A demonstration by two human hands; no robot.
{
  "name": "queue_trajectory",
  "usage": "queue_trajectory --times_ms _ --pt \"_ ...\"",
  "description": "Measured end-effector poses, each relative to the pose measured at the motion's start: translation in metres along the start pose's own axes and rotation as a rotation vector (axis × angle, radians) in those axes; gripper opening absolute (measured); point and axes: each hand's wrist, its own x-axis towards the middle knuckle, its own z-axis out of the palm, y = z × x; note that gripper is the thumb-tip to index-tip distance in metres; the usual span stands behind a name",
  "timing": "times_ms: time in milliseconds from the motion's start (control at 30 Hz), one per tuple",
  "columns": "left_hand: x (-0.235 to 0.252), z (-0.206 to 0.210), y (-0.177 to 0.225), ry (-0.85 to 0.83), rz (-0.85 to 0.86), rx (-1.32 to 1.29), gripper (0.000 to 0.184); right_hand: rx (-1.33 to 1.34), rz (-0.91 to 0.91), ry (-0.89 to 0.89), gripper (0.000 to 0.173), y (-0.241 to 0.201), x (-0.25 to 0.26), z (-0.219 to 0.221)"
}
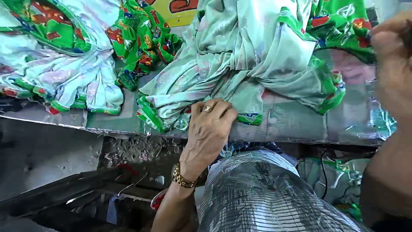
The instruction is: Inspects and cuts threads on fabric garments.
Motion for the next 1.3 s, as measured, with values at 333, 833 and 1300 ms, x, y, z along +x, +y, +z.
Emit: queue_trajectory --times_ms 333,833,1300 --pt "-0.019 0.015 0.016 0.111 -0.13 -0.181 0.023 0.278 -0.333 -0.275 0.006 -0.107 -0.046 0.07" --pt "-0.011 0.022 0.027 0.372 -0.095 -0.557 0.01 0.562 -0.294 -0.228 0.01 -0.109 -0.044 0.061" --pt "0.001 0.027 0.037 0.402 -0.126 -0.636 0.021 0.821 -0.401 -0.19 0.009 -0.126 -0.07 0.047"
